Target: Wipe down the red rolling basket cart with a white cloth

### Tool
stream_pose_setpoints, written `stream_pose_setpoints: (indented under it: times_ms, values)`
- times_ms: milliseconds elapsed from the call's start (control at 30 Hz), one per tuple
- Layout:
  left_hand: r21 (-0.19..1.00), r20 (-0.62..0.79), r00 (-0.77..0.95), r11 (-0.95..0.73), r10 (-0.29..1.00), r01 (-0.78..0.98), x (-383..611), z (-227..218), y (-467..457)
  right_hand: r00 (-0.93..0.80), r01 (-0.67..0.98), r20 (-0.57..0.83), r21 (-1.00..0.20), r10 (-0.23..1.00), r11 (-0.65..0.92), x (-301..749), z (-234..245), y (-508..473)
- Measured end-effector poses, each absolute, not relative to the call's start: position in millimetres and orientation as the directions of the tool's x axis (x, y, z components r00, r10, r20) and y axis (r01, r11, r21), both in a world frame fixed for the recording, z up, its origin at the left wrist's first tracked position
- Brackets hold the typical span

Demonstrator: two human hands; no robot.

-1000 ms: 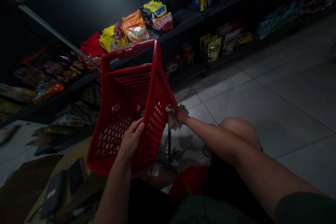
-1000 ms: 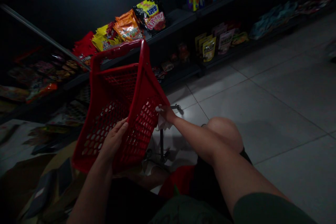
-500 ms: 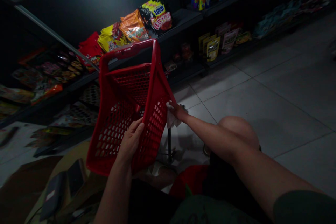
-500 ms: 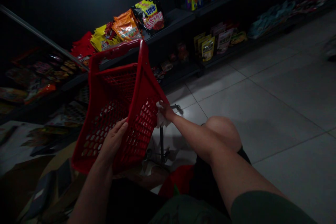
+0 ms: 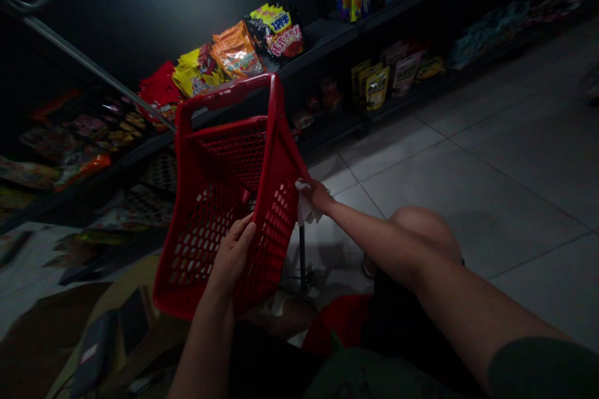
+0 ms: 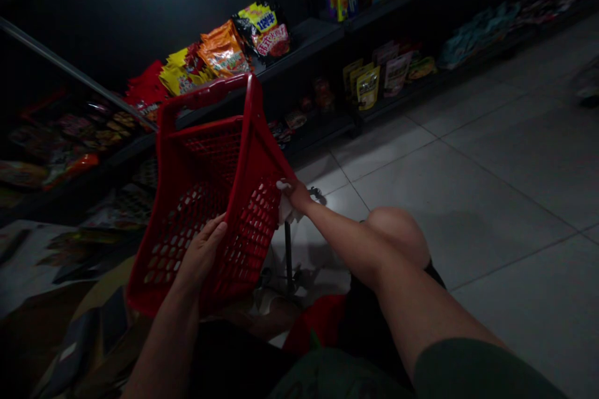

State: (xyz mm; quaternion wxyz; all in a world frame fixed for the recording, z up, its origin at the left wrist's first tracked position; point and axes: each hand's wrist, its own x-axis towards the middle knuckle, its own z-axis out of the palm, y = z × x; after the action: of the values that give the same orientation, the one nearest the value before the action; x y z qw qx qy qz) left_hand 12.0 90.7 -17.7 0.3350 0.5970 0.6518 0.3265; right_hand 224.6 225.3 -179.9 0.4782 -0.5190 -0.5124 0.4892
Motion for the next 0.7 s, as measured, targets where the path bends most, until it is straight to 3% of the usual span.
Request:
stream_pose_setpoints:
  times_ms: [167, 333, 533, 700]
  values:
    - [0.825, -0.048, -0.061, 0.073, 0.997, 0.56, 9.4, -19.7, 89.8, 0.159, -0.018, -0.086, -0.996, 0.983, -0.085, 226.7, -185.9, 227.8]
    - [0.826, -0.039, -0.081, 0.078, 0.996, 0.558, 6.2, -23.2, 91.5, 0.092, -0.136, -0.165, -0.979, 0.982, -0.152, 223.9, -191.6, 228.9]
    - [0.839, -0.051, -0.09, 0.092, 0.995, 0.536, 9.4, -21.6, 91.8, 0.068, -0.121, -0.258, -0.961, 0.964, -0.248, 225.0, -200.4, 217.4]
    - [0.833, -0.029, -0.077, 0.066, 0.997, 0.55, 14.6, -16.9, 93.1, -0.059, -0.039, -0.215, -0.975, 0.975, -0.217, 215.8, -204.1, 213.5]
